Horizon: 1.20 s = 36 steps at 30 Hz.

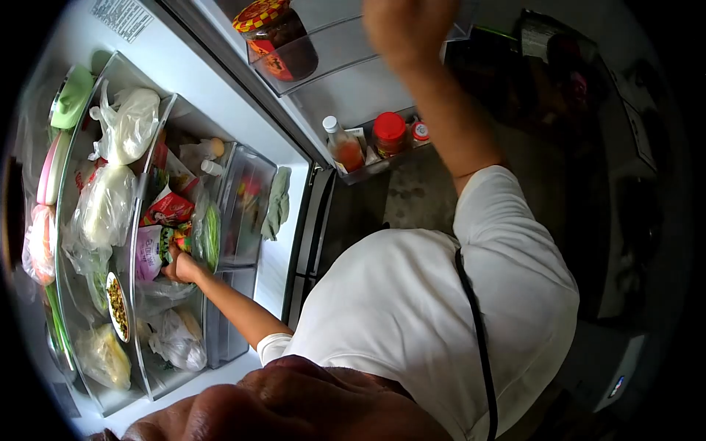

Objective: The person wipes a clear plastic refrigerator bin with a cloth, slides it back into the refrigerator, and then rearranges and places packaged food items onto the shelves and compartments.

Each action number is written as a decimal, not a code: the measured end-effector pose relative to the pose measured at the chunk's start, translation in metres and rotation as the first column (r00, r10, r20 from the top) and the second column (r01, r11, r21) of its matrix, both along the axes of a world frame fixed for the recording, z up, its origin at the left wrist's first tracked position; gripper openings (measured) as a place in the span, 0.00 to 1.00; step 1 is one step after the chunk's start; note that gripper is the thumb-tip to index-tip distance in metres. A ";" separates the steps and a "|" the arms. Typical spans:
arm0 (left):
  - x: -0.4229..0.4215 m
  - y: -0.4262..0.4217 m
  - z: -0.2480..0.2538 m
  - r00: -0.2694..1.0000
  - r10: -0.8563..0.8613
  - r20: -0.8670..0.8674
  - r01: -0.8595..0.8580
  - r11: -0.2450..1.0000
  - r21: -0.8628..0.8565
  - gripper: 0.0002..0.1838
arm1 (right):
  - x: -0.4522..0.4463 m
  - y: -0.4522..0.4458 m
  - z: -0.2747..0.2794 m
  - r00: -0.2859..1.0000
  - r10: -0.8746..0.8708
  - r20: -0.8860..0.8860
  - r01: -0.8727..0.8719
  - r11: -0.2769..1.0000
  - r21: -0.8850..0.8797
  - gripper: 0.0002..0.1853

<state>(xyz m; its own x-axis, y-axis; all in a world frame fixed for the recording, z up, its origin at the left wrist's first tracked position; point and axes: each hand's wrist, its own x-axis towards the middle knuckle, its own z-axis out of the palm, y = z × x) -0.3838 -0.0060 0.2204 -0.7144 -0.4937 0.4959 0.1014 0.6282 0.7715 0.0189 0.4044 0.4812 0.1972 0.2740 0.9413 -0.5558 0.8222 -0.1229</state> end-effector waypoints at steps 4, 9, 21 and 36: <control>0.000 0.003 0.001 1.000 -0.012 0.012 0.011 0.999 0.050 0.44 | 0.012 0.049 -0.015 0.987 -0.103 0.122 0.104 0.995 -0.005 0.21; -0.002 0.000 -0.002 0.999 0.038 0.003 -0.038 0.998 -0.057 0.45 | 0.036 0.030 -0.026 0.821 -0.277 0.499 0.346 0.937 -0.050 0.12; 0.009 0.007 0.007 0.997 0.006 0.074 -0.006 1.000 0.000 0.42 | -0.011 0.062 0.014 0.589 -0.126 0.798 0.193 0.981 0.012 0.10; -0.005 -0.002 -0.012 0.993 -0.111 0.029 0.110 0.993 0.044 0.36 | -0.001 0.071 0.026 0.040 -0.336 0.941 0.189 0.927 0.324 0.18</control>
<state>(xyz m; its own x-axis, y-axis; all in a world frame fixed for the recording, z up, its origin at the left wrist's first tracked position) -0.3890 -0.0080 0.2084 -0.7807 -0.4306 0.4528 0.1438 0.5814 0.8008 0.0181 0.4753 0.5073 -0.8642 0.3425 0.3686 0.2535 0.9291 -0.2692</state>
